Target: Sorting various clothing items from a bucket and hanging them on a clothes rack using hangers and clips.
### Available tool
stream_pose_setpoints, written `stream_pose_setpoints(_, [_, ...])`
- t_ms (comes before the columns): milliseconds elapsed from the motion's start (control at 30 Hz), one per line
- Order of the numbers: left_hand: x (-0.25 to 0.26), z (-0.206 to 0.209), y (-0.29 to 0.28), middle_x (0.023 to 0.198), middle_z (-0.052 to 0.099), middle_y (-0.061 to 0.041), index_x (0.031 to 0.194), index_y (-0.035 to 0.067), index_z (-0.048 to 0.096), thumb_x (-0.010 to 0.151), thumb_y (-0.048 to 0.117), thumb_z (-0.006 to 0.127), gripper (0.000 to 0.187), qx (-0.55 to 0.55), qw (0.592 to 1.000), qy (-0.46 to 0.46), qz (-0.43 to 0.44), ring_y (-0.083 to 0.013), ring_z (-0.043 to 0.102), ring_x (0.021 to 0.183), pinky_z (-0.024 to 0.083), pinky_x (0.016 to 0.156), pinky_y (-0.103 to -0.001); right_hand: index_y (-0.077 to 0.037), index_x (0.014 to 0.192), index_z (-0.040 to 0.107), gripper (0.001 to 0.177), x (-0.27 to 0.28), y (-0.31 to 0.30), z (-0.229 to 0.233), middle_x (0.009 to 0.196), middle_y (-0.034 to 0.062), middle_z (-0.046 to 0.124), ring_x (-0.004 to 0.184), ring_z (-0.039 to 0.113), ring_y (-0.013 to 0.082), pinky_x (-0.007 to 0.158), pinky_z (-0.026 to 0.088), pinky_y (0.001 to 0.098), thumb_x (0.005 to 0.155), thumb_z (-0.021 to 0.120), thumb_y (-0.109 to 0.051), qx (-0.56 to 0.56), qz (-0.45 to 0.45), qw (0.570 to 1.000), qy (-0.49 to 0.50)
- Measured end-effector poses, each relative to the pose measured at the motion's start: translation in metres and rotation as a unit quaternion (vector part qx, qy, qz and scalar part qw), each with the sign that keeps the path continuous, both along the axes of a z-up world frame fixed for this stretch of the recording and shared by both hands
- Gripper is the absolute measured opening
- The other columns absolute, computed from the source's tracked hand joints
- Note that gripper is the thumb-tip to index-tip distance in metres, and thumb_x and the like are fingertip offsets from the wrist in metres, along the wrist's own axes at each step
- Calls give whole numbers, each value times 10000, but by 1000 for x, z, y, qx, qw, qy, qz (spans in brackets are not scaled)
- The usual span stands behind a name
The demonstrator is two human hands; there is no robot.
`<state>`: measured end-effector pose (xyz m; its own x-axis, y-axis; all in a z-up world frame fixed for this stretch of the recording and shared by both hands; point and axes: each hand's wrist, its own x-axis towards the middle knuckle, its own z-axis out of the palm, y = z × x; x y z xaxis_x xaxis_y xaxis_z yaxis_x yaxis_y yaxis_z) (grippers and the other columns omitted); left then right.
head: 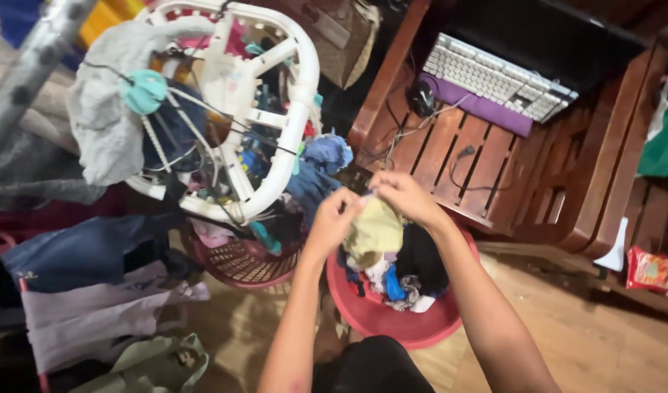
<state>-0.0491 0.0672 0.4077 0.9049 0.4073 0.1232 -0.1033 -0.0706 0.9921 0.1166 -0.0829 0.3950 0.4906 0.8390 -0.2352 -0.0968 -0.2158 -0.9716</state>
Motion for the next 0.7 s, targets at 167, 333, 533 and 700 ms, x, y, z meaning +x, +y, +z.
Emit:
stream_pose_setpoints(167, [32, 18, 26, 901, 626, -28, 1016, 4, 598, 965, 144, 657, 161, -44, 992, -14, 121, -108, 580, 855, 489, 786, -285, -19, 1157, 676, 210, 11, 109, 54, 1001, 11, 698, 960, 626, 84, 869, 520, 259, 981, 674, -134, 114, -49, 983, -133])
stream_pose_setpoints(333, [46, 31, 46, 879, 646, -171, 1105, -21, 640, 1063, 274, 543, 313, 1, 972, 172, 162, -237, 607, 820, 509, 788, -362, -34, 1354, 630, 450, 36, 174, 57, 1157, 50, 692, 1052, 624, 104, 948, 510, 287, 920, 737, -83, 160, -26, 983, -81])
stream_pose_setpoints(533, [57, 13, 46, 1257, 621, -281, 1352, -79, 548, 1118, 274, 484, 428, 121, 961, 26, 246, -415, 589, 1193, 434, 1031, -443, -42, 1355, 639, 452, 46, 186, 88, 1242, 46, 709, 1114, 659, 125, 1019, 515, 309, 909, 702, -77, 152, 28, 988, 3])
stream_pose_setpoints(700, [47, 25, 30, 1282, 659, -268, 1350, -50, 576, 1120, 276, 471, 413, 182, 934, 2, 306, -428, 630, 1217, 484, 1049, -445, -20, 1269, 714, 369, 68, 166, 63, 1199, 47, 740, 1099, 669, 130, 1004, 526, 307, 910, 742, -101, 72, 146, 986, -37])
